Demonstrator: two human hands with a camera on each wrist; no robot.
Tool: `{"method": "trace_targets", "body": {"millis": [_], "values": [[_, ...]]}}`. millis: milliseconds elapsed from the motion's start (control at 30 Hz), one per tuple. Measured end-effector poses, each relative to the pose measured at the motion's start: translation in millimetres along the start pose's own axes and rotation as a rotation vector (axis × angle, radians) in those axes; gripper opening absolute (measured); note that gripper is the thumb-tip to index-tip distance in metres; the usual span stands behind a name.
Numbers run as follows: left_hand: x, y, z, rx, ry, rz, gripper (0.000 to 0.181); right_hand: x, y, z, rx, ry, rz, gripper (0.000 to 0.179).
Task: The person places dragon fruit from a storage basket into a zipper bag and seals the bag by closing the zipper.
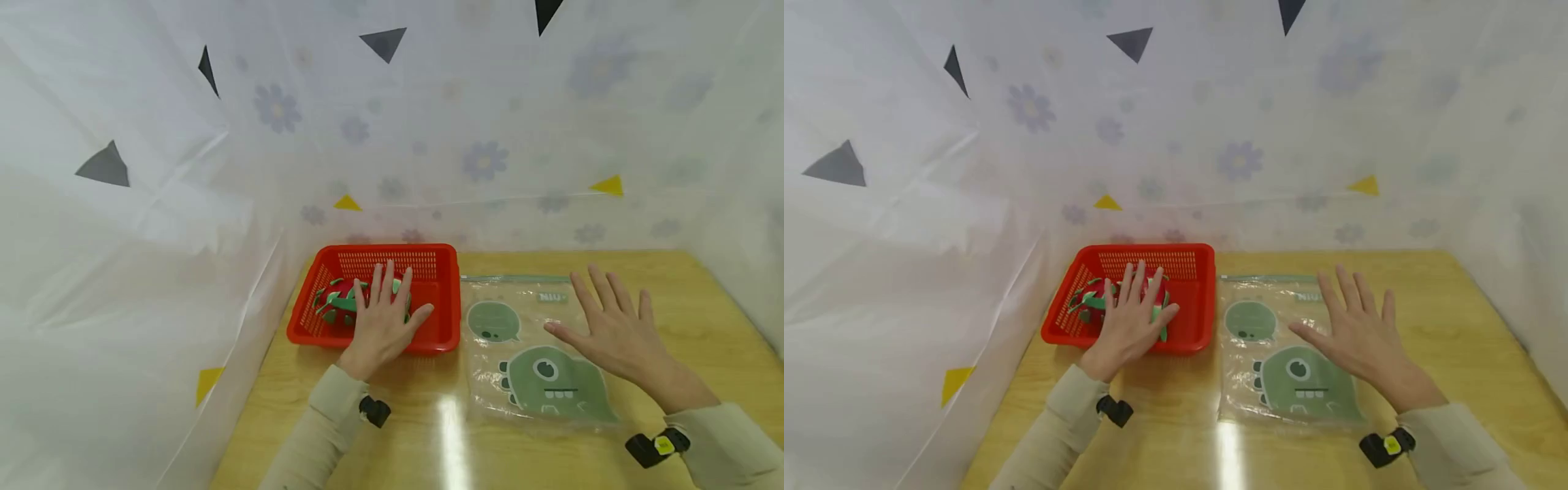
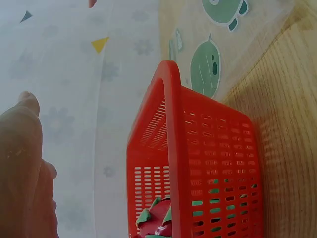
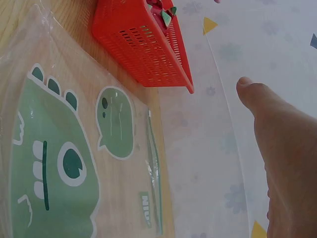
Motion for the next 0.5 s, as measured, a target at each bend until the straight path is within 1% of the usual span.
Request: {"method": "trace_targets", "body": {"millis": [100,300,500], "values": [[1.6,1.2,-5.6,-0.012,0.011,-0.004,0.082,0.3,0.0,0.0,-0.003,0.001,-0.004,0.1],[6.1,7.3,-23.1,-0.036,0.063,0.045,0.08,2.3,1.4,0.3,0.013,0.003,-0.002,0.099],[10.8,16.2,-39.7,-0.052,0.133,0.031,0.078,0.2,4.1,1.0,0.043,0.014,0.008,0.098]]}}
Point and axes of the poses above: each hand's wrist, its own x-axis towards the middle knuckle, its own y-axis out of the palm, z = x × y, the point moved 2 cm from there along x, towards the middle knuckle, and after that the axes turned 13 degrees about y, right-handed, at the moved point
